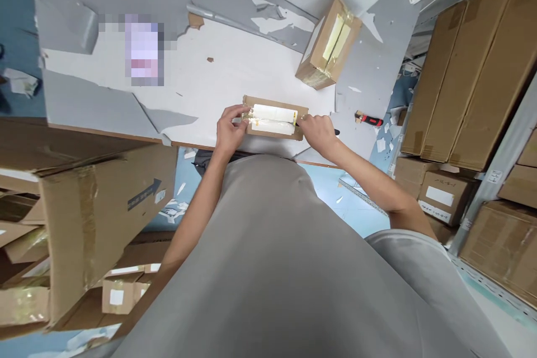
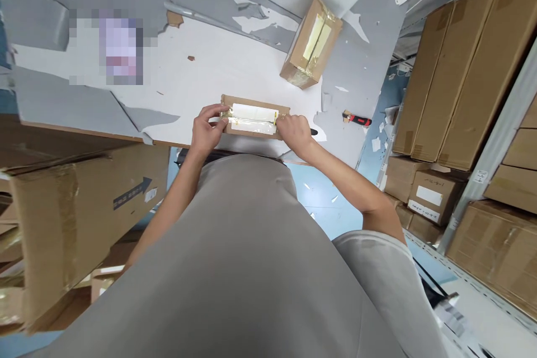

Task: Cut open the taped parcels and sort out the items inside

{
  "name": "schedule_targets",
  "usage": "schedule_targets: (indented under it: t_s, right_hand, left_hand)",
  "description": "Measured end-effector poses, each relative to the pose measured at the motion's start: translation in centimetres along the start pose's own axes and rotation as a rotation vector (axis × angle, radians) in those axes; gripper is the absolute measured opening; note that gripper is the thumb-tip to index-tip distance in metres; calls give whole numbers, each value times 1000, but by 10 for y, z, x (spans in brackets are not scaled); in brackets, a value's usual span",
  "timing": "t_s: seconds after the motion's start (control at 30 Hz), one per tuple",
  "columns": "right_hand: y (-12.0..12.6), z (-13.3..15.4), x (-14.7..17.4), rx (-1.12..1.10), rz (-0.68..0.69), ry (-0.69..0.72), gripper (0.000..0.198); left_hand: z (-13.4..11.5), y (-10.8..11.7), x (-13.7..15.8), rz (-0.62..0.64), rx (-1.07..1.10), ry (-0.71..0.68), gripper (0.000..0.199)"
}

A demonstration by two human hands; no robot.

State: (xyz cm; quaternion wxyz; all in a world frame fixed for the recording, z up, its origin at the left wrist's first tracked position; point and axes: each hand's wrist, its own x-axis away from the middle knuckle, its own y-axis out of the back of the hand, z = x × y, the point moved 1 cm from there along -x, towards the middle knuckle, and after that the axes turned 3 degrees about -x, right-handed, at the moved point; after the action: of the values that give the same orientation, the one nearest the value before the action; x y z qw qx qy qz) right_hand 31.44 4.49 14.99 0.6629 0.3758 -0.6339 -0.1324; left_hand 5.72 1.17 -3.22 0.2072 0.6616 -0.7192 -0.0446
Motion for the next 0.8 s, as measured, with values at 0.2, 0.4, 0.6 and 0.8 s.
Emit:
schedule_targets:
  t_s: [0.2, 0.4, 0.6, 0.8]
  right_hand:
    - [-23, 6, 14, -32, 47, -66, 48]
    - [-61, -10, 25, -92, 88, -59, 54]
    - [-74, 1, 10, -148, -31, 36, 53]
    - [-37, 45, -19, -122, -82, 155, 60]
  left_hand:
    - [-8, -11, 3, 48, -45, -32, 41]
    - [-21, -21, 7, 16, -87, -35, 33]
    - [-17, -4, -1, -198, -292, -33, 34]
    - [2, 17, -12, -348, -451, -56, 60]
